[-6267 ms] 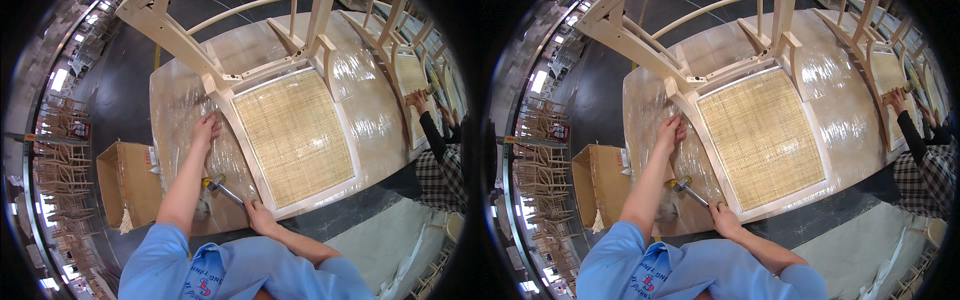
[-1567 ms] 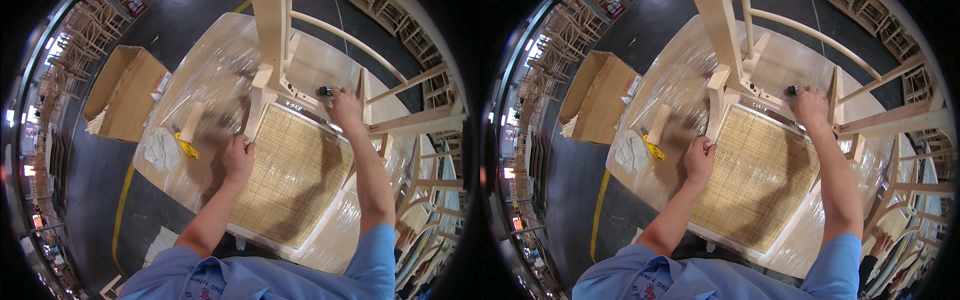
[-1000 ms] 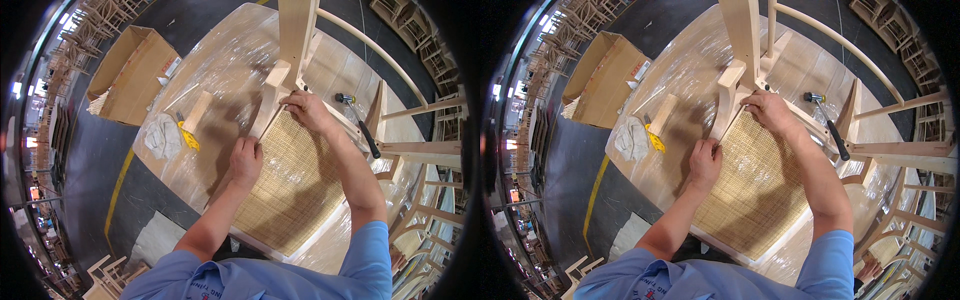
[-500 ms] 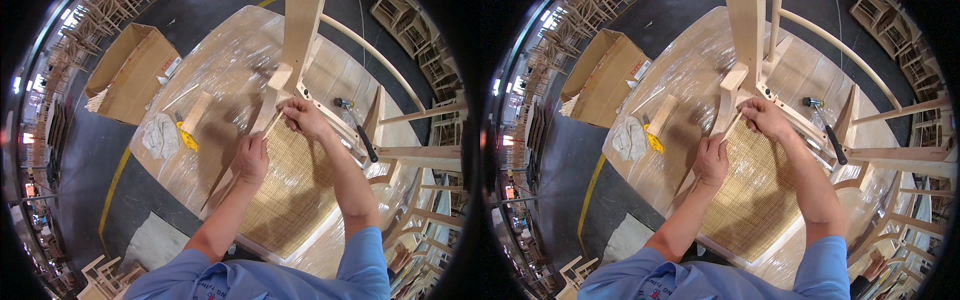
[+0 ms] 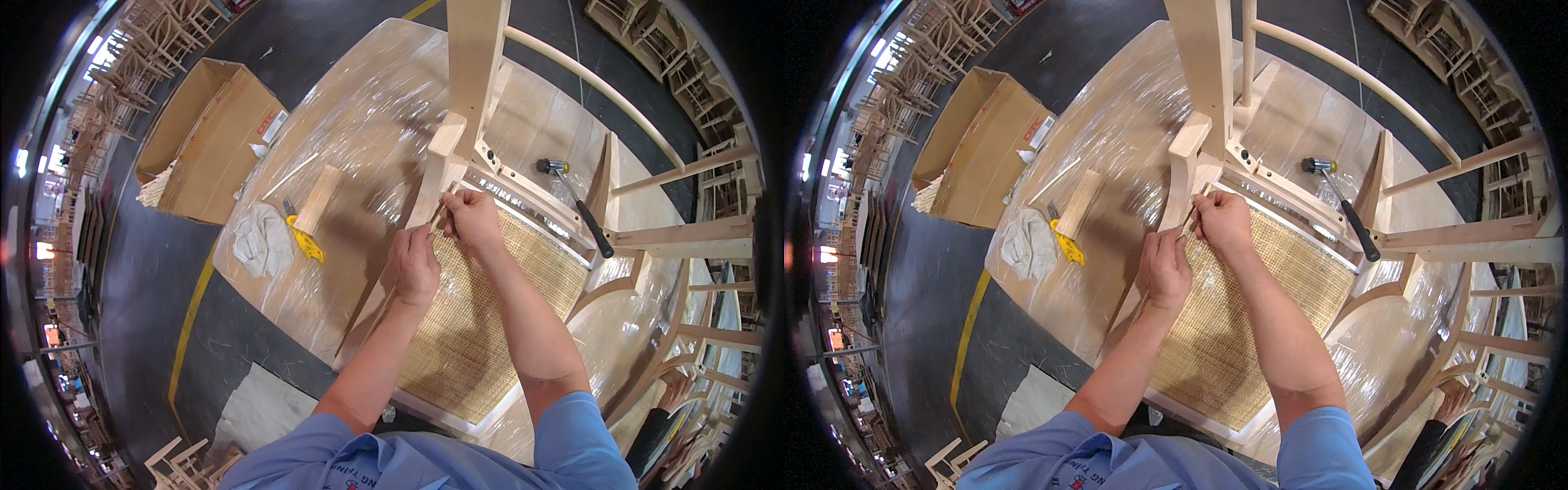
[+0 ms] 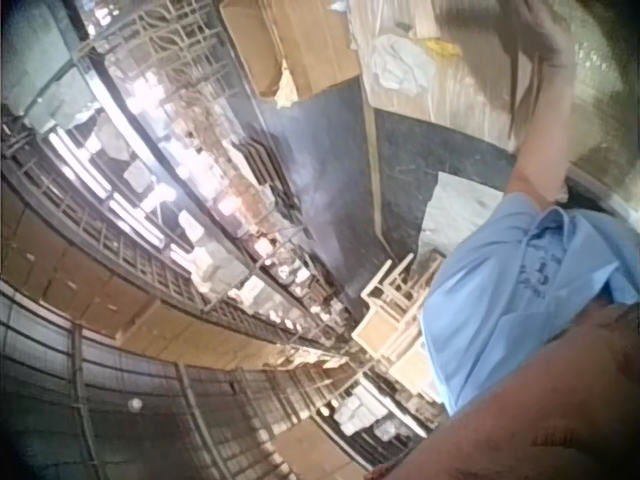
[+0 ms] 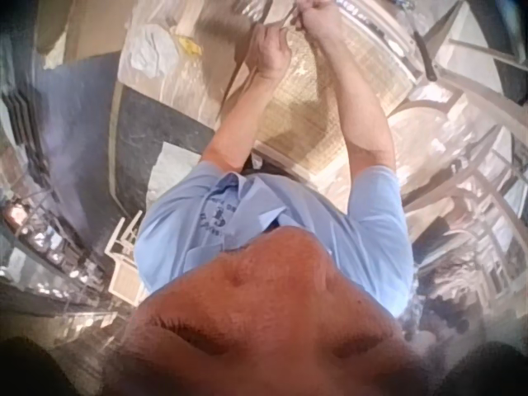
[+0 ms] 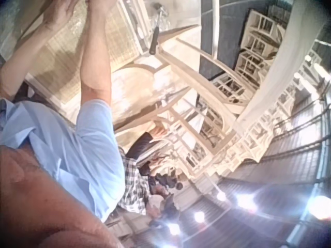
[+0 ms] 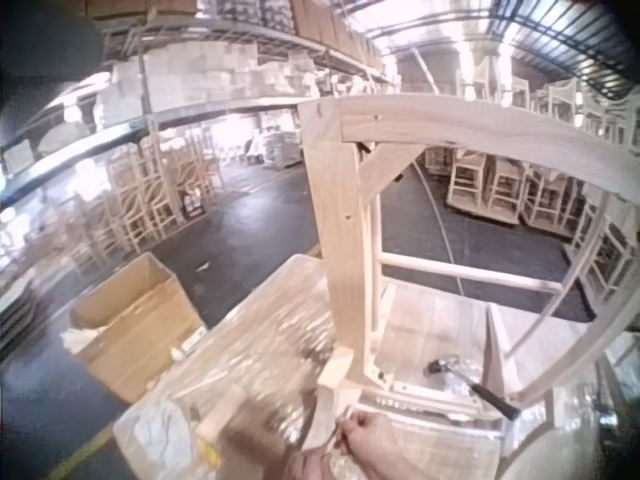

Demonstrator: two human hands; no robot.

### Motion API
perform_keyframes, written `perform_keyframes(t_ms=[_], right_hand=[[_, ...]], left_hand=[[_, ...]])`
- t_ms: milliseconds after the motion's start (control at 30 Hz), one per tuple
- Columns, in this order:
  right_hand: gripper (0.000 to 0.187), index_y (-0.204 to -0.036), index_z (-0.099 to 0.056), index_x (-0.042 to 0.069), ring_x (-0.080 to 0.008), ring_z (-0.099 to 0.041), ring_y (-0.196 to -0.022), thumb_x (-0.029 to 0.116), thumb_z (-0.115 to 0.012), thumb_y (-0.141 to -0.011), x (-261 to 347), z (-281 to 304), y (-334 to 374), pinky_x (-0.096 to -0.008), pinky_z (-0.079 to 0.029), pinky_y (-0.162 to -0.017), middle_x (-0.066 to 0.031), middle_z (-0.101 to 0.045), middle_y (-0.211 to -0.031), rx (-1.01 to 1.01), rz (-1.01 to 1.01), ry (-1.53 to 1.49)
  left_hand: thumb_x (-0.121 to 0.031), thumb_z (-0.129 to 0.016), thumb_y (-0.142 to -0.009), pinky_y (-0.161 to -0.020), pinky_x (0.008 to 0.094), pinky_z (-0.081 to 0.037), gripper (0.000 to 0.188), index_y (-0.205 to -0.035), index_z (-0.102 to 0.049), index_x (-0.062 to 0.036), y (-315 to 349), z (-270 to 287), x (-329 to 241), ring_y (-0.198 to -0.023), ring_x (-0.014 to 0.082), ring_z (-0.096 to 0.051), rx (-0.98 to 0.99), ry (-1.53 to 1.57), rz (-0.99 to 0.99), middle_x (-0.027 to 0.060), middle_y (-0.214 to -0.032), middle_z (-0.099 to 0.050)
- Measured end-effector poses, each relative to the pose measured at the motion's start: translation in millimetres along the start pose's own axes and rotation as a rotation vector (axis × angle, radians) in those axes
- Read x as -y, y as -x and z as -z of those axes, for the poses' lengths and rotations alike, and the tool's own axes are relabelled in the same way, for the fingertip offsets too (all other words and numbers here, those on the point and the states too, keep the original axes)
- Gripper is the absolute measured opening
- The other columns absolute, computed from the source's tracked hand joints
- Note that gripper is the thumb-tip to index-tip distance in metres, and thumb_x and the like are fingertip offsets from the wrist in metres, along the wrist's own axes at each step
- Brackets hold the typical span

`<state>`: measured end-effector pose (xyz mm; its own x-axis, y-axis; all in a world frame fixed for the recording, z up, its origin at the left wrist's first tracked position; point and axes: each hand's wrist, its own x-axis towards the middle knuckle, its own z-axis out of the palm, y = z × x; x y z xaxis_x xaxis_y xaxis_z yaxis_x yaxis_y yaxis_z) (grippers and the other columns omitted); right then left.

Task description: The person assembles a wooden chair by inserting thin wooden strips into grooves along the seat frame and tapping them flush with a rubber mallet. The chair is upside down on a plastic-covered workbench. The person repeatedly picks strips from a nearby box and secures them around the seat perimeter.

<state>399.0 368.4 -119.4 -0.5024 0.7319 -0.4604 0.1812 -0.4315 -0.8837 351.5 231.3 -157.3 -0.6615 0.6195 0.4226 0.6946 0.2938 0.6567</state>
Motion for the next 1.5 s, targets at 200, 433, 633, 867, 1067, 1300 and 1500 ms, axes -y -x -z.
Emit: perform_keyframes(t_ms=[200, 433, 633, 867, 1067, 1300, 1500], right_hand=[[0.03, -0.078, -0.062, -0.001, -0.0138, -0.058, -0.044, 0.015, -0.067, -0.103, -5.1, -1.0, -6.7, -0.0311, -0.04, -0.036, -0.0068, -0.063, -0.064, -0.071, 0.033, 0.18], [0.031, -0.078, -0.065, -0.004, -0.0139, -0.058, -0.044, 0.016, -0.07, -0.101, -0.4, -7.1, -3.9, -0.0326, -0.041, -0.037, -0.0087, -0.065, -0.064, -0.115, 0.045, 0.244], [0.022, -0.088, -0.069, -0.004, -0.0159, -0.066, -0.056, 0.015, -0.076, -0.096, -13.7, -11.1, 19.7, -0.0317, -0.051, -0.051, -0.0099, -0.07, -0.071, -0.289, 0.315, 0.234], [0.023, -0.107, -0.07, 0.0, -0.0214, -0.07, -0.067, 0.011, -0.08, -0.089, -34.7, -15.9, 17.7, -0.0344, -0.056, -0.065, -0.0124, -0.073, -0.078, -0.411, 0.568, 0.21], [0.016, -0.105, -0.072, 0.002, -0.0295, -0.072, -0.07, 0.01, -0.076, -0.091, -34.8, -18.6, 19.1, -0.0381, -0.057, -0.067, -0.0161, -0.072, -0.078, -0.381, 0.506, 0.288], [0.02, -0.113, -0.075, 0.003, -0.041, -0.071, -0.083, 0.012, -0.07, -0.096, -37.9, -18.1, 27.3, -0.0453, -0.058, -0.074, -0.0208, -0.071, -0.092, -0.441, 0.666, 0.53], [0.023, -0.118, -0.076, 0.006, -0.0401, -0.068, -0.083, 0.013, -0.067, -0.098, -38.6, -18.2, 32.4, -0.0468, -0.057, -0.075, -0.0188, -0.066, -0.092, -0.374, 0.583, 0.597]], left_hand=[[-0.004, -0.067, -0.093, -0.08, 0.045, -0.051, 0.019, -0.111, -0.071, -0.0036, 0.0, -0.9, -1.6, -0.09, 0.0358, -0.063, 0.003, 0.021, 0.005, 0.0153, -0.096, -0.063], [-0.004, -0.067, -0.094, -0.081, 0.0446, -0.051, 0.019, -0.111, -0.072, -0.0026, 0.2, -0.6, 1.4, -0.091, 0.0357, -0.062, 0.018, -0.003, 0.01, 0.0156, -0.096, -0.064], [-0.004, -0.068, -0.093, -0.082, 0.0449, -0.052, 0.019, -0.111, -0.072, -0.0039, 0.2, 1.6, 2.9, -0.092, 0.0342, -0.063, 0.01, 0.016, 0.009, 0.0132, -0.097, -0.065], [-0.006, -0.068, -0.095, -0.086, 0.0446, -0.053, 0.021, -0.115, -0.074, -0.0049, 4.5, 1.5, -2.4, -0.094, 0.0362, -0.064, 0.027, 0.038, 0.099, 0.0167, -0.106, -0.064], [-0.006, -0.066, -0.096, -0.086, 0.0452, -0.054, 0.034, -0.13, -0.069, -0.0105, 3.4, 18.2, -2.6, -0.096, 0.0351, -0.064, 0.122, -0.087, -0.035, 0.0162, -0.107, -0.06], [-0.003, -0.065, -0.09, -0.085, 0.0469, -0.052, 0.044, -0.133, -0.068, -0.0133, 4.7, 23.6, -1.8, -0.094, 0.0358, -0.062, 0.263, -0.235, -0.046, 0.0158, -0.102, -0.059], [-0.005, -0.066, -0.09, -0.084, 0.0488, -0.053, 0.047, -0.136, -0.066, -0.0145, 1.6, 24.8, 2.8, -0.096, 0.0386, -0.063, 0.324, -0.332, -0.074, 0.0185, -0.105, -0.057]])
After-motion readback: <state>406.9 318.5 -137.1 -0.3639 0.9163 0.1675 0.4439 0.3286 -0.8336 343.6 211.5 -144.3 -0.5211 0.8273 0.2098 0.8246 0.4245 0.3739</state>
